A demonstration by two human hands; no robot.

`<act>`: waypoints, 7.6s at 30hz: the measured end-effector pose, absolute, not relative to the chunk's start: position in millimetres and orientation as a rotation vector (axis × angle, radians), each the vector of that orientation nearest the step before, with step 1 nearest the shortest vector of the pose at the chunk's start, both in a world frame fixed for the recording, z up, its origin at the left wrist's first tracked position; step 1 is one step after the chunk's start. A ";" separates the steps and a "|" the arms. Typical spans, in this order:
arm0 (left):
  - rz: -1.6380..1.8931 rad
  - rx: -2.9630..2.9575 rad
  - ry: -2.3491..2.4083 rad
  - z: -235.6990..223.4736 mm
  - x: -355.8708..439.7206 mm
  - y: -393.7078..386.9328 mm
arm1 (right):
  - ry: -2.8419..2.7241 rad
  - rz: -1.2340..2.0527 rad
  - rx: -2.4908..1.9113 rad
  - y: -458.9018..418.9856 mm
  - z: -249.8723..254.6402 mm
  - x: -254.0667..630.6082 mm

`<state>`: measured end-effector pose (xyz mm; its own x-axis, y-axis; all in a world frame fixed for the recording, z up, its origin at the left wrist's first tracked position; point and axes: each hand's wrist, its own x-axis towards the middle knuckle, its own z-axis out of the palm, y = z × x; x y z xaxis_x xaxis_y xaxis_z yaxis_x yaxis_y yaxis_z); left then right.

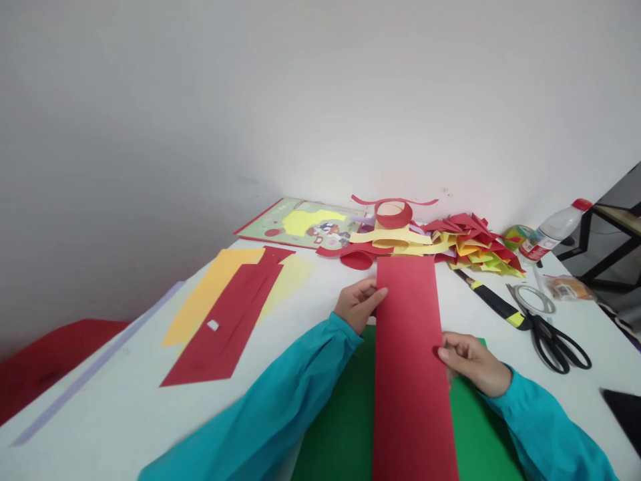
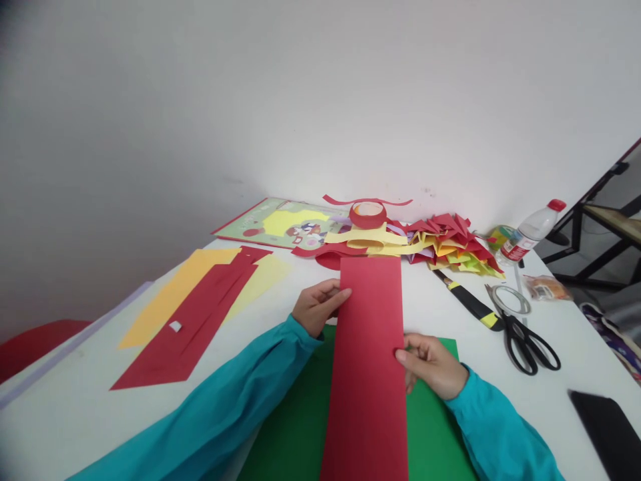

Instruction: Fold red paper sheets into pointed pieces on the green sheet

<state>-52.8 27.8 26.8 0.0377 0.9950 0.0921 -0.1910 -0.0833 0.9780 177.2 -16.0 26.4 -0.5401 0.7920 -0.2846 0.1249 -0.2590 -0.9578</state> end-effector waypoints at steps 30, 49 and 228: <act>1.483 1.416 1.063 26.3 -31.5 11.6 | -1.511 1.411 -1.232 -1.6 -7.2 184.4; 1.457 1.329 1.246 26.5 -30.6 13.3 | -1.538 1.512 -1.252 3.3 -12.8 188.3; 0.348 2.728 1.406 -7.0 -44.0 49.8 | -2.709 -0.433 -1.572 55.4 18.2 120.5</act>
